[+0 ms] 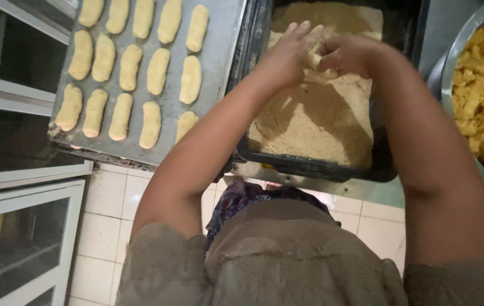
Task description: The person pinches off pieces of dough, rolls and shapes each piece into a short log by hand, coats it in a tray of breadcrumb-like powder, and places the coated dough pieces in rows on a metal baking tray, filling the tray with shaped dough pieces.
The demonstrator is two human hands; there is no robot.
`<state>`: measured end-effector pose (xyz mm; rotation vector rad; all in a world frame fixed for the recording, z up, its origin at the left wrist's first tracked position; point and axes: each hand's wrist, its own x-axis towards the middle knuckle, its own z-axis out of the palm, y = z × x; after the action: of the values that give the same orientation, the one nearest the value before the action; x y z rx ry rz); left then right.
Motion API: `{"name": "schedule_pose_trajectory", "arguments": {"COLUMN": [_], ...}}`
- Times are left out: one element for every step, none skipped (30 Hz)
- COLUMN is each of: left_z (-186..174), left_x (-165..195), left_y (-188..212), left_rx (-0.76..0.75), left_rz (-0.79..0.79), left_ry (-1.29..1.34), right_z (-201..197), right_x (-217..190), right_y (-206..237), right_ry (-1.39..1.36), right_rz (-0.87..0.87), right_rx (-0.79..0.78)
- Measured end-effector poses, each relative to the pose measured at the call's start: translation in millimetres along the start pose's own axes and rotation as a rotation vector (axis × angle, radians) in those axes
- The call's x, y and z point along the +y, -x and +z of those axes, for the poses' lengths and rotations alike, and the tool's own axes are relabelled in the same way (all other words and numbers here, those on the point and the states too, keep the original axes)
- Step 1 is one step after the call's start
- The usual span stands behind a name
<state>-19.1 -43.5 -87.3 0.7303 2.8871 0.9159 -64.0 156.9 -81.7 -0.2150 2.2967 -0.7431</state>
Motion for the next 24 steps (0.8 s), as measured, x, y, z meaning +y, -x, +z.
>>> {"name": "schedule_pose_trajectory", "arguments": {"left_z": [2.6, 5.1, 7.3, 9.6, 13.4, 18.6, 24.2, 29.8, 37.3, 45.5, 51.1, 56.2, 60.1, 60.4, 59.1, 56.6, 51.6, 44.9, 37.4, 30.4, 25.4, 21.3, 18.8, 17.2], "left_x": [-1.1, -1.5, -1.6, -1.8, -0.7, 1.2, 3.2, 5.2, 9.6, 15.5, 19.7, 24.9, 30.9, 34.5, 38.4, 43.0, 45.5, 46.8, 46.8, 47.5, 49.8, 51.9, 54.4, 56.3], "left_y": [-7.9, -14.9, -21.1, -26.3, -27.6, -25.9, -21.0, -14.8, -6.0, 7.1, 14.8, 22.3, 32.5, 37.6, 41.3, 43.7, 43.9, 43.7, 44.9, 47.1, 49.5, 52.8, 58.0, 63.0], "left_rx": [-0.074, -0.146, -0.148, -0.15, -0.154, -0.158, -0.162, -0.166, -0.28, -0.389, -0.496, -0.481, -0.463, -0.441, -0.582, -0.719, -0.852, -0.913, -0.974, -1.033, -1.021, -1.008, -0.992, -0.98], "left_rz": [0.014, 0.031, -0.01, -0.052, -0.093, -0.102, -0.112, -0.119, -0.113, -0.111, -0.108, 0.002, 0.108, 0.215, 0.175, 0.135, 0.093, 0.024, -0.044, -0.115, -0.114, -0.112, -0.112, -0.115], "left_ry": [0.111, 0.22, 0.128, 0.038, -0.053, -0.074, -0.096, -0.122, -0.13, -0.135, -0.142, -0.149, -0.158, -0.169, -0.209, -0.249, -0.291, -0.223, -0.153, -0.082, -0.073, -0.064, -0.053, -0.04], "right_z": [-2.6, -4.5, -6.3, -6.6, -5.8, -2.7, 4.0, 13.3, 27.9, 44.9, 60.0, 74.7, 85.0, 91.3, 95.0, 94.8, 91.6, 86.1, 81.4, 77.0, 73.4, 71.4, 71.8, 73.2], "right_x": [6.2, 10.9, 14.1, 16.4, 17.9, 18.9, 20.5, 21.7, 22.1, 22.0, 21.8, 21.2, 19.5, 17.7, 15.2, 12.9, 11.0, 9.6, 9.1, 9.2, 10.5, 12.7, 15.2, 18.5], "right_y": [2.7, 5.8, 9.2, 13.8, 19.8, 26.9, 37.0, 47.7, 58.4, 68.8, 77.7, 86.2, 92.1, 96.0, 98.6, 100.4, 101.6, 102.6, 104.4, 106.5, 108.4, 110.6, 112.0, 113.3], "right_ry": [-0.095, -0.19, -0.182, -0.174, -0.168, -0.031, 0.106, 0.242, 0.222, 0.209, 0.196, 0.35, 0.502, 0.521, 0.537, 0.556, 0.472, 0.385, 0.295, 0.159, 0.022, -0.114, -0.043, 0.028], "right_rz": [-0.068, -0.138, -0.149, -0.157, -0.164, -0.171, -0.178, -0.187, -0.103, -0.023, 0.057, -0.103, -0.269, -0.184, -0.099, -0.013, 0.025, 0.064, 0.104, 0.178, 0.249, 0.32, 0.21, 0.099], "right_rx": [-0.039, -0.073, -0.052, -0.034, -0.018, 0.03, 0.075, 0.12, 0.088, 0.053, 0.02, 0.039, 0.057, -0.027, -0.111, -0.193, -0.255, -0.316, -0.378, -0.366, -0.352, -0.335, -0.345, -0.359]}}
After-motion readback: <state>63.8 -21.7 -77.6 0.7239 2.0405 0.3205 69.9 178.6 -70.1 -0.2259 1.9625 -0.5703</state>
